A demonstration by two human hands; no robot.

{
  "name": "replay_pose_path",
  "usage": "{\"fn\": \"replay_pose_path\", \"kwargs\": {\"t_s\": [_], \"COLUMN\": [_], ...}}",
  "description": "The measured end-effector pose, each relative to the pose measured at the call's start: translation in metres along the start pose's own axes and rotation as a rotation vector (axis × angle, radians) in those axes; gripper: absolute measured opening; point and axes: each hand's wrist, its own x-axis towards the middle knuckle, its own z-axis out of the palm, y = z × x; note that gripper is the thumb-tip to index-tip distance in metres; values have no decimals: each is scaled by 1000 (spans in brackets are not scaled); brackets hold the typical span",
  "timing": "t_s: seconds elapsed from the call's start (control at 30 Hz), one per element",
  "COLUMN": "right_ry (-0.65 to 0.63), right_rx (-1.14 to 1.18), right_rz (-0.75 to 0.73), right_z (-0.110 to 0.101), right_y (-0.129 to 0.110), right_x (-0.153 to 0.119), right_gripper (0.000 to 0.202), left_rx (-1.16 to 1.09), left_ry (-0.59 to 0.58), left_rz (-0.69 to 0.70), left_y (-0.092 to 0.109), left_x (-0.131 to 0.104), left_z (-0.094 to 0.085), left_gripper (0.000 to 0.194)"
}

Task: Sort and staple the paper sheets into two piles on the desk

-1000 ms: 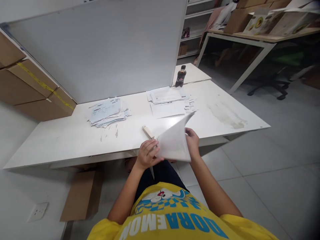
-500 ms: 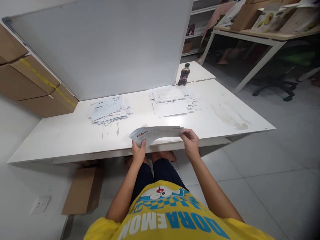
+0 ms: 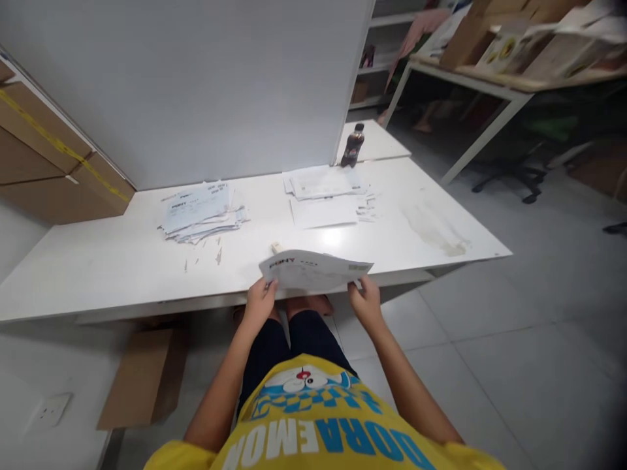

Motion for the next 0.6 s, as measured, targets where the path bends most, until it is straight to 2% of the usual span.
{"fn": "replay_pose_path", "kwargs": {"t_s": [0.07, 0.17, 0.3, 0.43, 0.53, 0.6], "right_ry": [-30, -174, -310, -315, -230, -154], "right_rx": [-25, 0, 191, 278, 256, 251], "right_rz": [7, 53, 268, 564, 643, 658], "right_z": [0, 0, -7, -25, -40, -47], "right_y": [-9, -31, -55, -42, -21, -12], "right_x": [-9, -24, -34, -25, -18, -15], "right_gripper": [21, 20, 38, 51, 51, 53], "left_rx": [-30, -153, -473, -609, -672, -676], "left_ry": [41, 68, 25, -170, -316, -349], "left_rz": [-60, -177, -404, -555, -580, -562], "left_y": [-6, -5, 1, -7, -14, -14], "left_x": [-7, -24, -48, -64, -67, -65], "left_z": [-5, -15, -22, -12, 4, 14], "left_gripper": [32, 36, 43, 43, 47, 46]}}
